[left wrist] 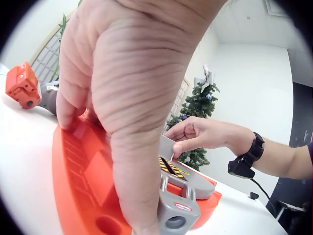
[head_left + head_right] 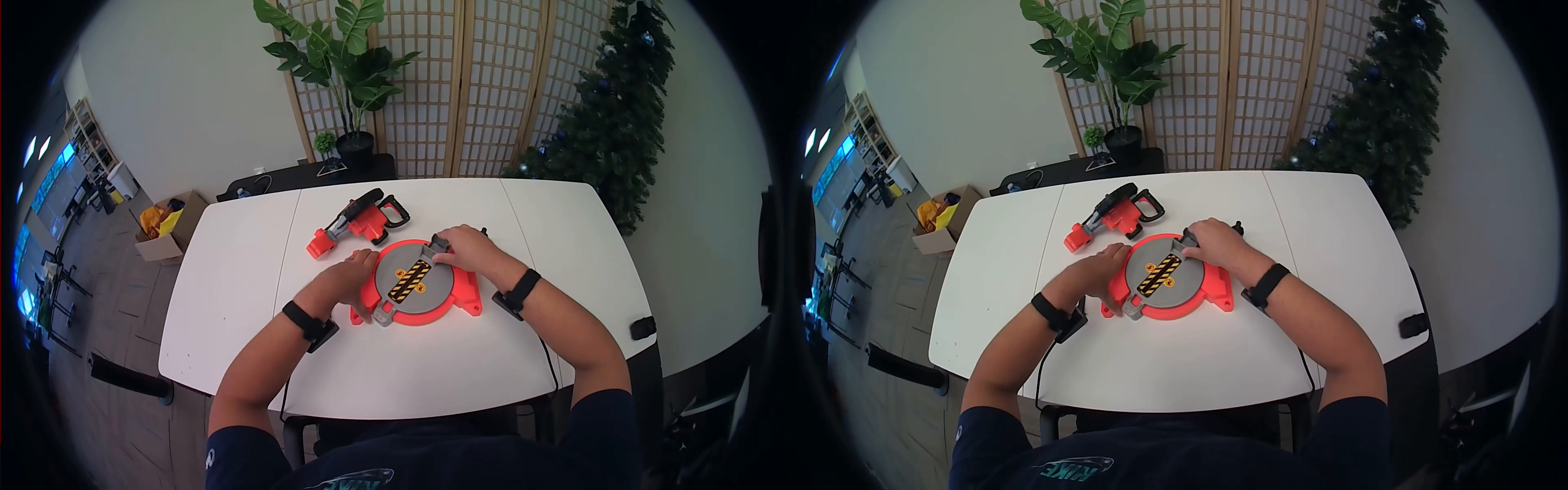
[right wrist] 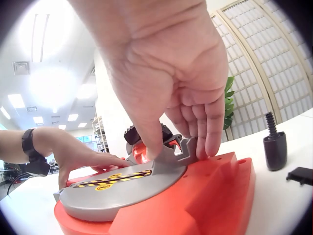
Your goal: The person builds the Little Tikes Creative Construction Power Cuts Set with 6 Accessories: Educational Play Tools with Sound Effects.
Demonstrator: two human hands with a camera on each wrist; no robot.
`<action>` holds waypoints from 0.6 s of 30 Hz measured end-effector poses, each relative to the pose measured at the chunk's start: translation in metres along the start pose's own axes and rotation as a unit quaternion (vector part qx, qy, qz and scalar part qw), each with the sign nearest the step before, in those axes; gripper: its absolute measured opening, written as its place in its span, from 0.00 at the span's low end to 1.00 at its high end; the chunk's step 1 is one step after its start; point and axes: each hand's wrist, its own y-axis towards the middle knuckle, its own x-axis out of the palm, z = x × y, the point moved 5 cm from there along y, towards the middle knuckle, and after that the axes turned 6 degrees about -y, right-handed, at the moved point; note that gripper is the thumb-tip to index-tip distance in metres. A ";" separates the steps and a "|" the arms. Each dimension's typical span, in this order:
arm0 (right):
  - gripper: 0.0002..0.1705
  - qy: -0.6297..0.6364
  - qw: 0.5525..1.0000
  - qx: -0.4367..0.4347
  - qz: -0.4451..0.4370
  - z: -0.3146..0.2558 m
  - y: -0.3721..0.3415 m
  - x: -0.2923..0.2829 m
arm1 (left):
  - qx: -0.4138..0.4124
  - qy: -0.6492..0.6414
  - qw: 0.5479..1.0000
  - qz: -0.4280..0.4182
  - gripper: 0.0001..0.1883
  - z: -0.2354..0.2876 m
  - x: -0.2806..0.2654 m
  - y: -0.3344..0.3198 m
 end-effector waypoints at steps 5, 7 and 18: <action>0.26 0.024 1.000 -0.011 0.011 -0.004 0.004 0.003 | 0.009 -0.032 0.999 -0.002 0.73 -0.001 0.000 -0.003; 0.26 0.007 1.000 -0.016 0.004 -0.006 0.006 0.004 | 0.003 -0.030 1.000 -0.003 0.72 0.000 -0.001 -0.004; 0.29 -0.034 0.999 -0.016 -0.025 -0.007 0.011 0.009 | -0.013 -0.027 1.000 -0.009 0.72 0.000 -0.001 -0.004</action>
